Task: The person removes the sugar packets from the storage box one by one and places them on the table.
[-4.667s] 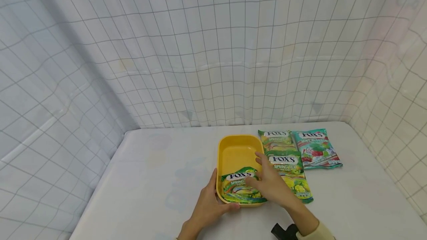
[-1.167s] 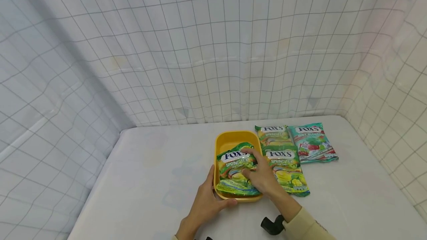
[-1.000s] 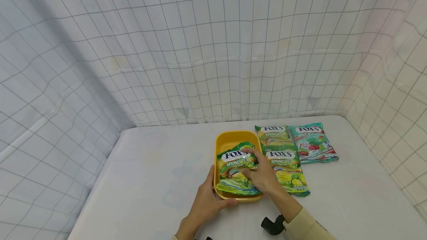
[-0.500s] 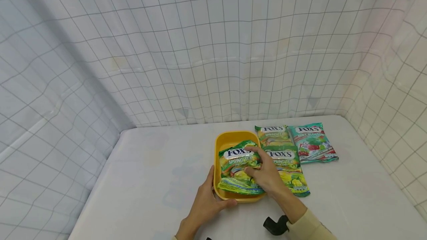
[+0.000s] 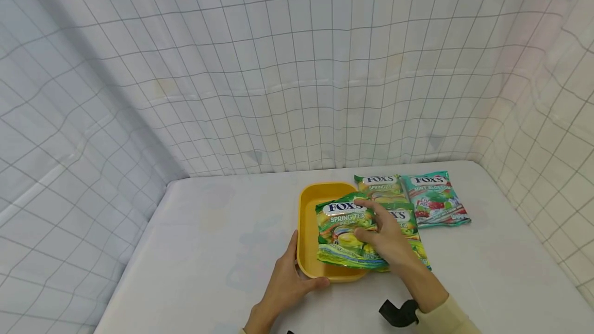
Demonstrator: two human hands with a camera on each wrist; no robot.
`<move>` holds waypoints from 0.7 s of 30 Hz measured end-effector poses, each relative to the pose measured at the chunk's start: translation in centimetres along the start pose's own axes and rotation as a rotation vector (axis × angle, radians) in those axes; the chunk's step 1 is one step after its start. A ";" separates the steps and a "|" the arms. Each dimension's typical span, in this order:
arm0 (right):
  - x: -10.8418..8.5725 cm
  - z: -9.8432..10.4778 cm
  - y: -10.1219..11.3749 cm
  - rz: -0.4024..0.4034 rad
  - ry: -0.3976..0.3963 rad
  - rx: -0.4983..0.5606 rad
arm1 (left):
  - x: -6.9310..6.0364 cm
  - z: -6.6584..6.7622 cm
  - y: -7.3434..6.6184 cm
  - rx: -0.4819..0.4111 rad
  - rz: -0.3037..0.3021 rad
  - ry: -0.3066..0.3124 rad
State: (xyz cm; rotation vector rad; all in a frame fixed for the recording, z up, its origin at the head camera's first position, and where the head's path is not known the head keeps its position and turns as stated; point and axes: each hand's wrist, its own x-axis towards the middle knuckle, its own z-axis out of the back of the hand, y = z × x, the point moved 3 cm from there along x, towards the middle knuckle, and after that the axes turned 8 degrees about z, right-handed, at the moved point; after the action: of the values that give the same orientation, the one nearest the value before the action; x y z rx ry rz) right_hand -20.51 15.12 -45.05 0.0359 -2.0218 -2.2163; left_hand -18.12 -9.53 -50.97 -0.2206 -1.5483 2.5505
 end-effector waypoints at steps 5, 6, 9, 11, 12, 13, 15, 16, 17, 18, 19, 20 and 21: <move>-0.3 1.8 0.1 0.019 -0.004 -0.019 | 0.0 -0.1 0.1 0.016 0.013 -0.001; -0.4 2.2 0.1 0.021 -0.010 -0.025 | 0.0 -0.1 0.1 0.020 0.011 -0.002; -0.6 3.3 0.2 0.038 -0.029 -0.041 | 0.0 -0.1 0.1 0.026 0.010 -0.004; -0.7 4.0 0.1 0.040 -0.038 -0.040 | 0.0 0.0 0.2 0.025 0.010 -0.004; -0.7 4.4 0.1 0.038 -0.042 -0.043 | 0.0 0.0 0.2 0.025 0.009 -0.005; -0.8 4.7 0.0 0.038 -0.046 -0.047 | 0.0 0.0 0.2 0.023 0.009 -0.006; -0.9 5.4 -0.1 0.036 -0.054 -0.064 | 0.0 0.0 0.2 0.020 0.003 -0.006; -0.9 5.7 -0.2 0.038 -0.056 -0.075 | 0.0 0.0 0.2 0.020 -0.001 -0.007; -1.0 6.0 -0.3 0.040 -0.059 -0.088 | 0.1 0.0 0.2 0.019 -0.005 -0.008; -1.0 6.3 -0.4 0.046 -0.064 -0.108 | 0.1 0.0 0.2 0.017 -0.009 -0.008; -1.1 6.5 -0.5 0.048 -0.067 -0.119 | 0.1 0.0 0.2 0.017 -0.013 -0.007; -1.1 6.8 -0.6 0.045 -0.070 -0.122 | 0.1 0.0 0.2 0.014 -0.015 -0.006; -1.2 7.0 -0.7 0.043 -0.072 -0.126 | 0.1 0.0 0.2 0.014 -0.016 -0.005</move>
State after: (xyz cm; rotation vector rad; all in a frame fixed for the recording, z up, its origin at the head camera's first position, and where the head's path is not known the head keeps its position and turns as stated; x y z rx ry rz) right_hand -20.16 22.21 -45.13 -0.1015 -1.8932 -2.3449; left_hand -18.19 -9.62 -51.15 -0.1989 -1.5276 2.5505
